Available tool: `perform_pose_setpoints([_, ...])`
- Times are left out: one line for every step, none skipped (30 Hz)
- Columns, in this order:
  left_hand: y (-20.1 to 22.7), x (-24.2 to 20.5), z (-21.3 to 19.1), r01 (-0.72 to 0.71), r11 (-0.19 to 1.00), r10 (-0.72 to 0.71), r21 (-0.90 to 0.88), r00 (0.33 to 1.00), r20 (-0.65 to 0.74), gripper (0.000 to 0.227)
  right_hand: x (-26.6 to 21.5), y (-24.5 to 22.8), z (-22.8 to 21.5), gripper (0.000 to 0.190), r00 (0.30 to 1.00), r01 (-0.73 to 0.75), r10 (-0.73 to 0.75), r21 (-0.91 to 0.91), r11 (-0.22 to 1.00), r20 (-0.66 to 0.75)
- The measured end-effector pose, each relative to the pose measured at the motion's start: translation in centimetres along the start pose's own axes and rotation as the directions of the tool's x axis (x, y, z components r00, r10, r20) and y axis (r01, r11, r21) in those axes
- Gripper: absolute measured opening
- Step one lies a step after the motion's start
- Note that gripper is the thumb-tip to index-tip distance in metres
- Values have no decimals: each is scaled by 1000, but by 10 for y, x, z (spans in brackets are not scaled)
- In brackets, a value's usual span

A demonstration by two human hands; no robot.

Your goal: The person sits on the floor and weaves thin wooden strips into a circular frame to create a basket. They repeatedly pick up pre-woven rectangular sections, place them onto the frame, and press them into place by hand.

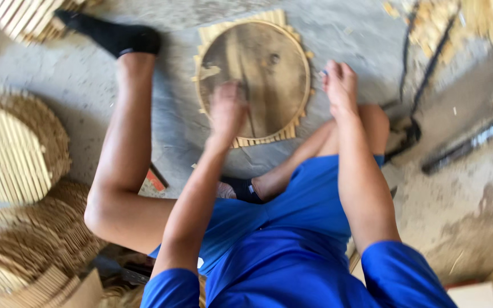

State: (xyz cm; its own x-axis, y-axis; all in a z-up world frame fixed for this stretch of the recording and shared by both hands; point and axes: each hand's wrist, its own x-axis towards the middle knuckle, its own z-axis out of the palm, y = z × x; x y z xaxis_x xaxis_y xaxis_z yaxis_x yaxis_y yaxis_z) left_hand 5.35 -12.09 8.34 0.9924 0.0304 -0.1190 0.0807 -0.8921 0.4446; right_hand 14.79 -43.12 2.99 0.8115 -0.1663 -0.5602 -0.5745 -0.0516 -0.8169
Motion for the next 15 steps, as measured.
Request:
perform_pose_setpoints([16,4,3,-30,998,28,-61,999,-33,92,0,-1,0,22,1000,15,-15,-3,1000,5])
perform_pose_setpoints([25,10,5,53,998,-54,26,997,50,93,1,0,0,23,999,31,-31,-5,1000,11])
perform_pose_setpoints([34,15,9,129,985,-143,112,981,133,95,2,1,-5,22,999,48,-48,3,999,10])
perform_pose_setpoints([37,19,11,137,983,-153,122,978,139,95,5,4,-7,21,998,66,-66,11,998,10])
perform_pose_setpoints([39,22,15,142,982,-161,128,975,152,95,8,7,-12,21,998,57,-57,-13,998,-3])
perform_pose_setpoints([40,26,18,148,980,-169,134,972,166,96,12,9,-16,21,999,48,-49,-38,998,-16])
perform_pose_setpoints([39,30,21,156,974,-178,162,975,130,90,14,10,-19,21,999,38,-40,-67,997,-28])
perform_pose_setpoints([37,32,24,166,967,-187,192,978,95,83,16,9,-20,20,998,52,-55,-84,995,-34])
perform_pose_setpoints([37,32,27,183,958,-201,221,977,64,77,15,6,-22,19,997,63,-67,-104,993,-35])
perform_pose_setpoints([38,32,31,202,954,-220,222,974,58,74,12,2,-20,18,996,74,-79,-124,989,-36])
perform_pose_setpoints([36,33,35,218,950,-235,222,970,55,71,8,-3,-14,16,995,92,-95,-98,991,-29])
perform_pose_setpoints([34,33,38,234,947,-251,221,967,53,69,3,-12,-7,15,994,109,-111,-70,992,-22])
perform_pose_setpoints([35,33,41,243,947,-261,208,963,62,68,-5,-23,-2,13,991,127,-128,-39,991,-23])
perform_pose_setpoints([36,34,43,253,948,-271,195,960,71,68,-12,-34,8,11,984,175,-173,-40,984,41])
perform_pose_setpoints([37,33,44,256,949,-275,184,958,83,68,-21,-44,19,10,972,218,-213,-34,975,99])
